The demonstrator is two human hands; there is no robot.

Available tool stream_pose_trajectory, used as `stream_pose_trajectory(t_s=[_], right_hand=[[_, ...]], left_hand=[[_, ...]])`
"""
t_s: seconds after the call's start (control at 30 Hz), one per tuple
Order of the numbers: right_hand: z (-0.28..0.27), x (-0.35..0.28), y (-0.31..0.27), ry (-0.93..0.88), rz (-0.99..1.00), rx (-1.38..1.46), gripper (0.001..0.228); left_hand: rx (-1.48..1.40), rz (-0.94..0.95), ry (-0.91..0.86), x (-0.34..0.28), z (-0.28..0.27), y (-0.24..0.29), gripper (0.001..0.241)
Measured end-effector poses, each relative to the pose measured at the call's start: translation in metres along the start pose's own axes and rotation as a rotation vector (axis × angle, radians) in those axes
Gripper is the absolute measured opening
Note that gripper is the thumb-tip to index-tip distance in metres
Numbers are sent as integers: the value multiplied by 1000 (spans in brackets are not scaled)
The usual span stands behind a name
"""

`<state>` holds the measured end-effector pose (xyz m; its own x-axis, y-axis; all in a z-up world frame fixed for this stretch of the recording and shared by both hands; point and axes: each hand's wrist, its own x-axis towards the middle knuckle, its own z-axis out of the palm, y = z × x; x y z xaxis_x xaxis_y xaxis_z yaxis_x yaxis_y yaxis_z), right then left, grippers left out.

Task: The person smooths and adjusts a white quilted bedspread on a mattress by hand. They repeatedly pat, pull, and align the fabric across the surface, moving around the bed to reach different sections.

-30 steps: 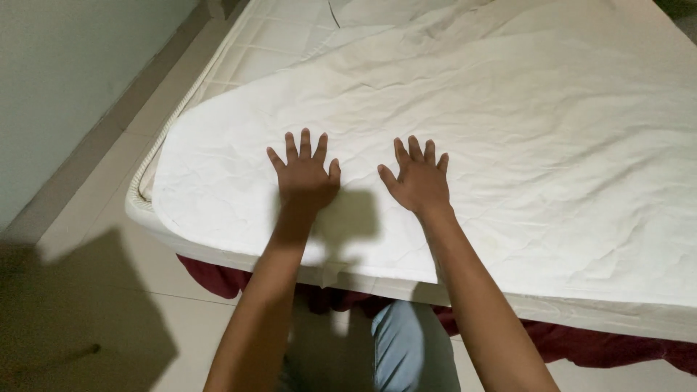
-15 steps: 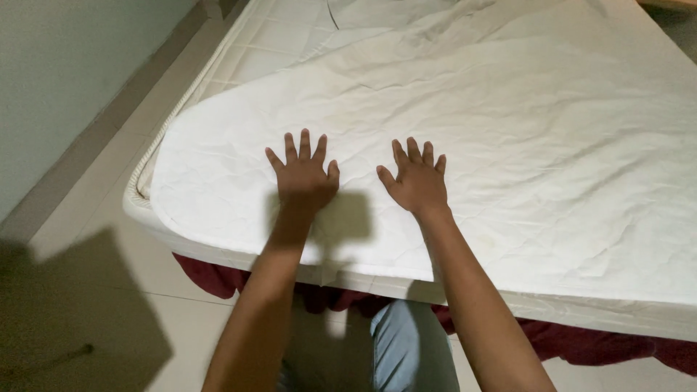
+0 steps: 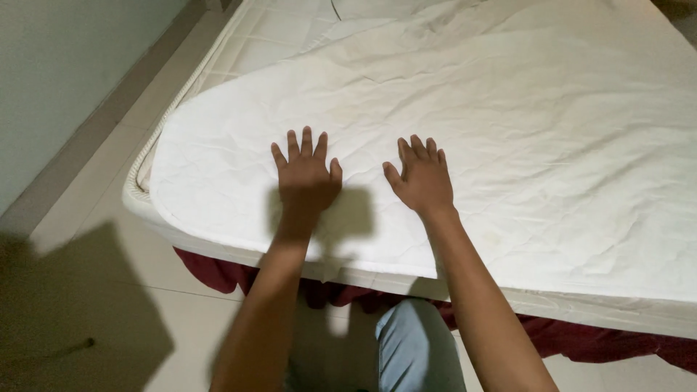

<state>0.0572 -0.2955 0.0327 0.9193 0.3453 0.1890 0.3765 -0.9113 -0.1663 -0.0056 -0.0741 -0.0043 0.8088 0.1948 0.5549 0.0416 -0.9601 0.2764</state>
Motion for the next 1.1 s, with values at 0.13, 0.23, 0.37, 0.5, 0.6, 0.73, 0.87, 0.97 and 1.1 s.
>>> stream_pose_trajectory(t_s=[0.13, 0.23, 0.37, 0.5, 0.6, 0.73, 0.87, 0.97, 1.1], right_hand=[[3, -1, 0, 18, -18, -14, 72], [0, -2, -1, 16, -20, -19, 72], [-11, 2, -16, -10, -4, -8, 72], [-19, 9, -41, 8, -83, 129, 69], [-24, 26, -59, 54, -180, 196, 64], [-46, 55, -77, 121, -299, 241, 60], [-103, 99, -89, 142, -349, 263, 58], [-148, 118, -109, 118, -374, 301, 53], [-212, 133, -126, 87, -336, 349, 51]], left_hand=[[-16, -9, 0, -2, -4, -1, 57], [-19, -20, -22, -2, -3, 0, 59], [-29, -47, -93, 8, -3, -4, 62], [-62, -105, -284, 25, 0, -10, 65], [-67, -102, -290, 40, 5, -20, 67], [-89, -51, -85, 54, 6, -31, 64], [-91, -67, -15, 112, -43, -19, 61], [-107, -85, -41, 139, -75, -15, 60], [-165, -108, -78, 180, -150, 9, 46]])
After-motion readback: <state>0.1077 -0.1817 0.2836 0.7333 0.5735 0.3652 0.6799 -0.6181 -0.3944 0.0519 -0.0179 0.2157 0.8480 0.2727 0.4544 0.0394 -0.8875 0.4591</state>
